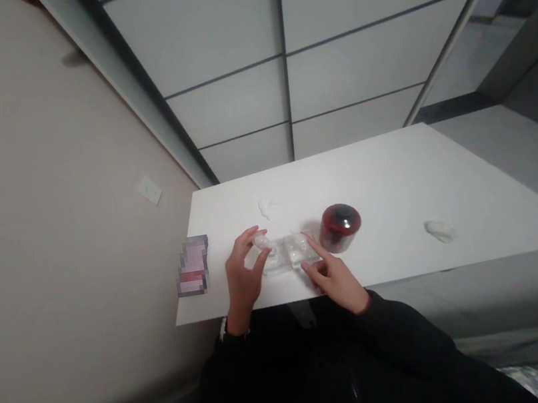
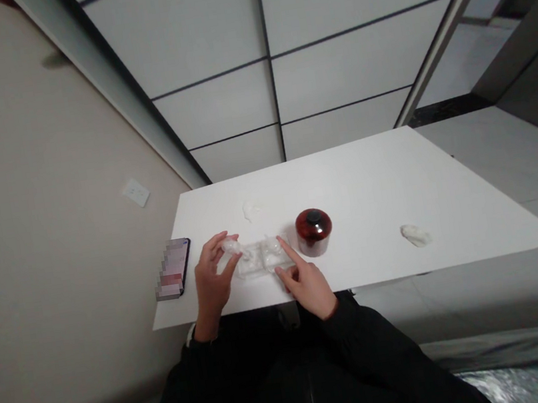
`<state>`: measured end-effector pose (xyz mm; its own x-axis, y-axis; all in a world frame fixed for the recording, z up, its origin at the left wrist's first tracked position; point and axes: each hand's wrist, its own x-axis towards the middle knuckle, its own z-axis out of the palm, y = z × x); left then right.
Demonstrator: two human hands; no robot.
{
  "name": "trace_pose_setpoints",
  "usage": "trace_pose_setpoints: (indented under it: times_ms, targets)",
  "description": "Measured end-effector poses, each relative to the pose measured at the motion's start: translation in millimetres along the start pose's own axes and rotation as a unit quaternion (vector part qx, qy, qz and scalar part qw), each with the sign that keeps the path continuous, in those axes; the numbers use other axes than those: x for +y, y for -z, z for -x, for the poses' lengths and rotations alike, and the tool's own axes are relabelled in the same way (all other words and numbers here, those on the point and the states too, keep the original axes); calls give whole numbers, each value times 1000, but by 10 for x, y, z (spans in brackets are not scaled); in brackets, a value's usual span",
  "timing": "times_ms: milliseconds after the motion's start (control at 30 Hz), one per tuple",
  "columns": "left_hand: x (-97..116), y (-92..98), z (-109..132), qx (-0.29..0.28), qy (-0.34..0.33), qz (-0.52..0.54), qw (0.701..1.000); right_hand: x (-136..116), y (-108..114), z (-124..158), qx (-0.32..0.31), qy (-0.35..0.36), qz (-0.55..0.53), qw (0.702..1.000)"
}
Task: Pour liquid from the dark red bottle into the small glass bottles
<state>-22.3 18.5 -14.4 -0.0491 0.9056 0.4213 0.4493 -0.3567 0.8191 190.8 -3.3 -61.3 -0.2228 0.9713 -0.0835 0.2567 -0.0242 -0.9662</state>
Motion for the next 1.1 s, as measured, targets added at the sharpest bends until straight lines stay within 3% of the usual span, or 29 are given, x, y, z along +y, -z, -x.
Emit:
trace_pose_setpoints:
  times_ms: [233, 500, 600, 700, 800, 967, 1100]
  targets:
    - [76, 58, 25, 45, -49, -62, 996, 16, -9, -5, 12, 6, 27, 1000]
    - [117, 101, -61, 47, -36, -74, 996, 11, 0, -15, 15, 9, 50, 999]
    - [92, 130, -166, 41, -15, -33, 999, 6, 0, -7, 15, 9, 78, 997]
    - [20, 153, -422, 47, 20, 27, 998, -6, 6, -1, 12, 14, 93, 996]
    - [-121, 139, -833, 43, 43, 28, 998, -12, 13, -4, 17, 23, 101, 994]
    - [-538, -66, -1532, -74, 89, -60, 991, 0, 12, -18, 13, 23, 102, 994]
    - [-899, -318, -1804, -107, 98, -105, 984, 7, 5, -20, 17, 19, 103, 994]
